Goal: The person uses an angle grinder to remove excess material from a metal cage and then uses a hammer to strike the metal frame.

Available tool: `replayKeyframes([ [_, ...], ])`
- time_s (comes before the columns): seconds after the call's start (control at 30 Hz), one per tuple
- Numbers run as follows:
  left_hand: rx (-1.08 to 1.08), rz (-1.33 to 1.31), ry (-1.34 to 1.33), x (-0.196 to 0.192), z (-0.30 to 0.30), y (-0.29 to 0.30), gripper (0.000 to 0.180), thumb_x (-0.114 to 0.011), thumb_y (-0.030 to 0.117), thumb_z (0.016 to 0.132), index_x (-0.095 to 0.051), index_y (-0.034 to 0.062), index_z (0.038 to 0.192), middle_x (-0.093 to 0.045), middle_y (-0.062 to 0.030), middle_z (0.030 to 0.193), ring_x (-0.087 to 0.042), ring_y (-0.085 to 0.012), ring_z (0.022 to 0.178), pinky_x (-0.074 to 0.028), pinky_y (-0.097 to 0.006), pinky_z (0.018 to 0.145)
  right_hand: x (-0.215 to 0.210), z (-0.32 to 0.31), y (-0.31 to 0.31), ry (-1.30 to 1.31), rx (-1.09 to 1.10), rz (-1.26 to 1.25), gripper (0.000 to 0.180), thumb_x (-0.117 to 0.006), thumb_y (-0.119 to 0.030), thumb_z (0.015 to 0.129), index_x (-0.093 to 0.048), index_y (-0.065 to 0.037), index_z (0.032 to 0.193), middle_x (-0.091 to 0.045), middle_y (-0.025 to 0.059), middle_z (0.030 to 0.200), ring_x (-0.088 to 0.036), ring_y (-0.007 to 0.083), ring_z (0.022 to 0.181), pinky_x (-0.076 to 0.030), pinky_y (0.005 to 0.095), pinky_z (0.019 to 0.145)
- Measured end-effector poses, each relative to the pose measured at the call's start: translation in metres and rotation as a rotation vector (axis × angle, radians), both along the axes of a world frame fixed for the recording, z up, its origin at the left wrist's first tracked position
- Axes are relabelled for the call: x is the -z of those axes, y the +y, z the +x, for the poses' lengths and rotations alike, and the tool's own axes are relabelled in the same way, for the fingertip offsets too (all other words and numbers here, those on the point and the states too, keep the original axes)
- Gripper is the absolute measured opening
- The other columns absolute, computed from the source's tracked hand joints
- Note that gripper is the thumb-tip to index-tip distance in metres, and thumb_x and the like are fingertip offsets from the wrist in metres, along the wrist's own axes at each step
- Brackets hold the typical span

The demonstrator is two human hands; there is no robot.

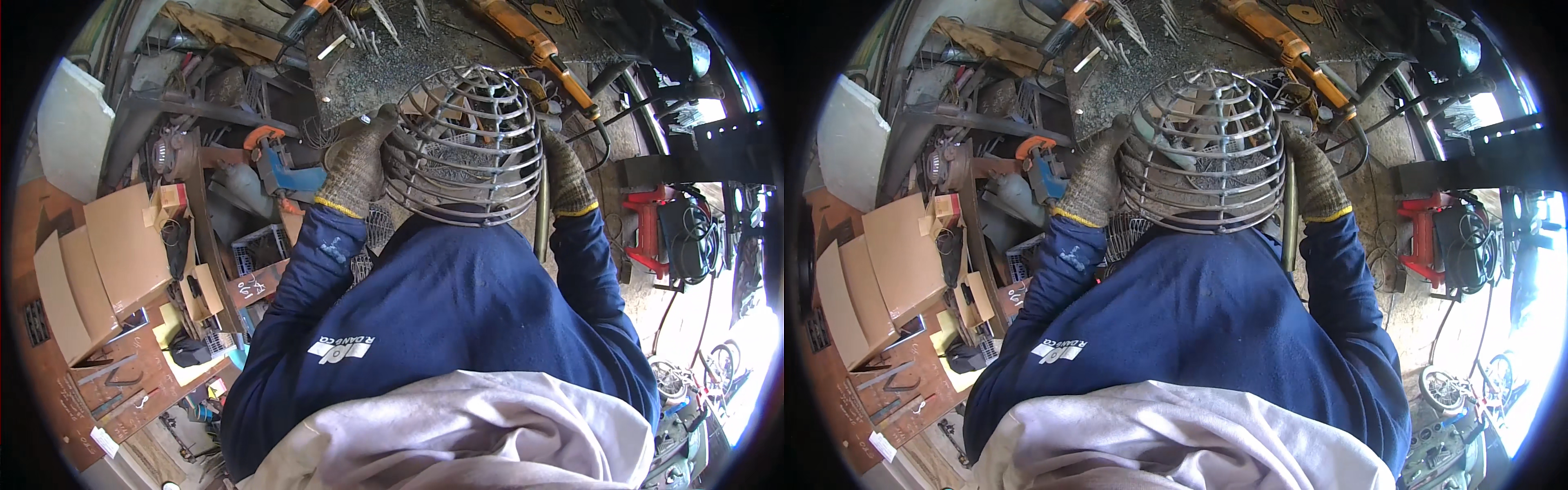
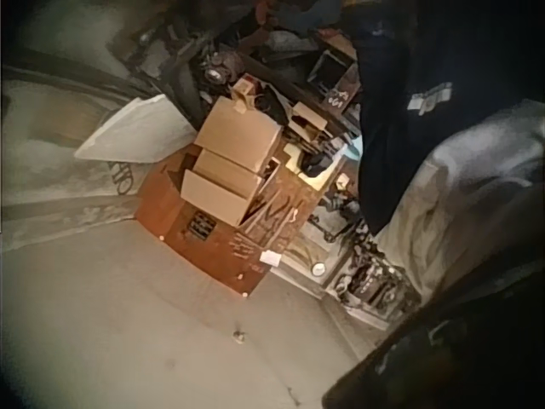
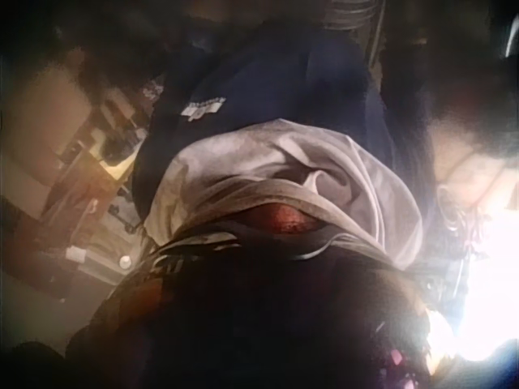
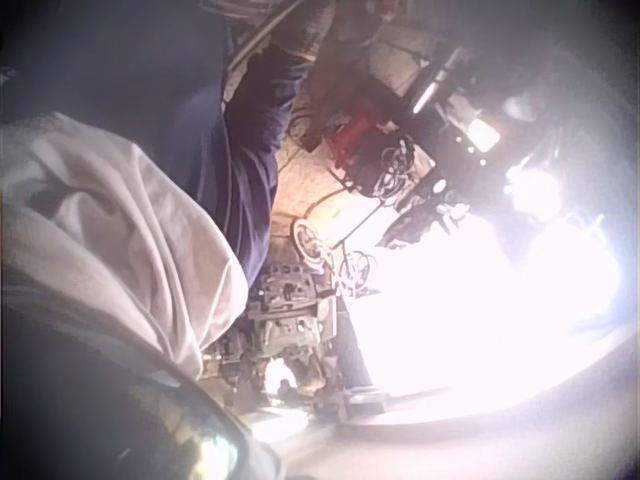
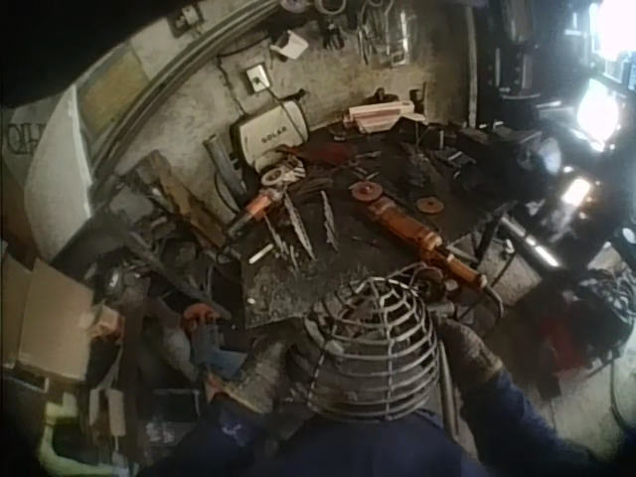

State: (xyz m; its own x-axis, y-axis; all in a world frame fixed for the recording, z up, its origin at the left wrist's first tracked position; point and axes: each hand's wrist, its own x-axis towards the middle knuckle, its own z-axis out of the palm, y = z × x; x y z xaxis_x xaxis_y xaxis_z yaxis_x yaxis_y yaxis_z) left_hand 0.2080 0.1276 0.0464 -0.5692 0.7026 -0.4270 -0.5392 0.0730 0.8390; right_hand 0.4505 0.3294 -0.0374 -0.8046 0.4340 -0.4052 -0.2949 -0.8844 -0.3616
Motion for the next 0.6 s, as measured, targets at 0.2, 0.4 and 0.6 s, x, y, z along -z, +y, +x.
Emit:
replayKeyframes([
  [0.2, -0.015, 0.075, 0.07, -0.016, 0.009, 0.001, 0.022, -0.066, 0.027, 0.09, -0.068, 0.0056, 0.091, -0.067, -0.005, 0.074, -0.063, -0.0127, 0.061, -0.052, -0.025, 0.055, 0.007, 0.001, 0.002, 0.033, -0.017, 0.024, 0.032, -0.063, -0.019, 0.093, -0.062, -0.003, 0.12, -0.069, 0.0096, 0.111, -0.067, 0.0215, 0.098, -0.054, 0.036, 0.091],
  [0.4, 0.047, 0.103, 0.062, -0.022, 0.008, 0.002, 0.021, -0.064, 0.026, 0.091, -0.065, 0.0048, 0.095, -0.066, -0.0041, 0.079, -0.063, -0.0124, 0.067, -0.052, -0.026, 0.058, -0.018, 0.008, 0.001, 0.066, -0.008, 0.124, 0.034, -0.062, -0.018, 0.092, -0.06, -0.002, 0.122, -0.068, 0.0106, 0.112, -0.066, 0.0219, 0.102, -0.053, 0.0371, 0.094],
  [0.6, 0.159, 0.261, -0.054, -0.003, -0.006, -0.007, 0.038, -0.05, 0.025, 0.1, -0.052, 0.0036, 0.131, -0.058, -0.0114, 0.127, -0.059, -0.0209, 0.111, -0.05, -0.036, 0.094, -0.057, 0.011, -0.005, -0.137, 0.15, 0.455, 0.03, -0.065, -0.016, 0.089, -0.059, -0.002, 0.115, -0.067, 0.0051, 0.095, -0.066, 0.0129, 0.08, -0.056, 0.026, 0.071],
])
